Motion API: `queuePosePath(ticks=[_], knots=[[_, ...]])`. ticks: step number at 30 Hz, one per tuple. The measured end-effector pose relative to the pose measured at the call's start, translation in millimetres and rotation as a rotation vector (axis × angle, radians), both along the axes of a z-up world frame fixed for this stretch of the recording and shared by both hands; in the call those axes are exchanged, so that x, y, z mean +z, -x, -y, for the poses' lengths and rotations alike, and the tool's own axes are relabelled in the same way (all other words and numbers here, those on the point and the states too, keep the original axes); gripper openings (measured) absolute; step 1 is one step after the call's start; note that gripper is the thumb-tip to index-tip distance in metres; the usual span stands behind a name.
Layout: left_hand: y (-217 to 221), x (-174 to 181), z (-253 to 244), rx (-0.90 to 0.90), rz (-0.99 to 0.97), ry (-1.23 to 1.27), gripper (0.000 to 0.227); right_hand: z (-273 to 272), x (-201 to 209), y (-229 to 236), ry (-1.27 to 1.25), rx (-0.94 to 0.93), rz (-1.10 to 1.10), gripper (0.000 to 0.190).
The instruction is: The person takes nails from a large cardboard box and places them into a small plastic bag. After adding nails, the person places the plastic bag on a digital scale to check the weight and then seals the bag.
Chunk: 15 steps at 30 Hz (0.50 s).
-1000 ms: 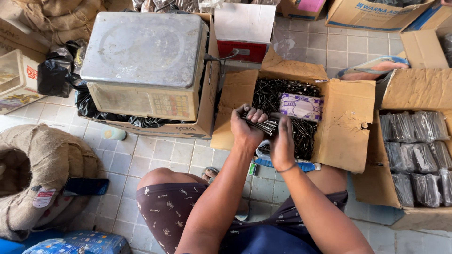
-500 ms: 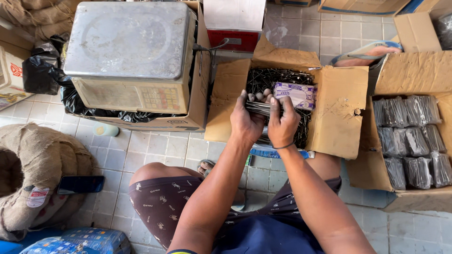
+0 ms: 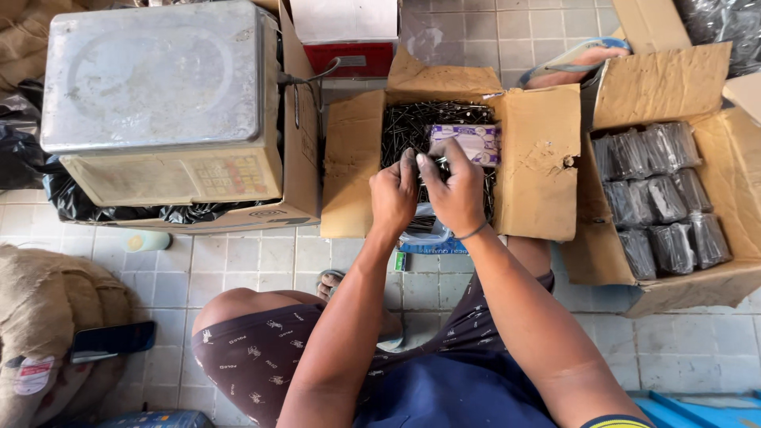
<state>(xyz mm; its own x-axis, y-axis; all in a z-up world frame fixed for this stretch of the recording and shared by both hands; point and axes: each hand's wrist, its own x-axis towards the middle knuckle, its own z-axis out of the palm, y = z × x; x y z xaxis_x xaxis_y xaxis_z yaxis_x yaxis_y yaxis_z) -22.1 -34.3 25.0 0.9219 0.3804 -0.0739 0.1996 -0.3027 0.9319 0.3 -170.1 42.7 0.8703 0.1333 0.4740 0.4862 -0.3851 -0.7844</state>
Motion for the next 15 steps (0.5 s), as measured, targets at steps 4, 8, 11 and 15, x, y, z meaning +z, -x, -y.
queuePosePath(ticks=[4, 8, 11, 15], knots=[[4, 11, 8, -0.045, -0.050, 0.383, 0.064, 1, 5, 21, -0.398, 0.247, -0.385, 0.040], [1, 14, 12, -0.135, -0.018, 0.645, 0.056, 13, -26, 24, -0.306, 0.085, -0.460, 0.032], [-11, 11, 15, -0.133, 0.007, 0.596, 0.060, 14, -27, 21, -0.233, 0.037, -0.427, 0.018], [6, 21, 22, -0.119, -0.026, 0.596, 0.059, 10, -32, 23, -0.382, 0.058, -0.465, 0.016]])
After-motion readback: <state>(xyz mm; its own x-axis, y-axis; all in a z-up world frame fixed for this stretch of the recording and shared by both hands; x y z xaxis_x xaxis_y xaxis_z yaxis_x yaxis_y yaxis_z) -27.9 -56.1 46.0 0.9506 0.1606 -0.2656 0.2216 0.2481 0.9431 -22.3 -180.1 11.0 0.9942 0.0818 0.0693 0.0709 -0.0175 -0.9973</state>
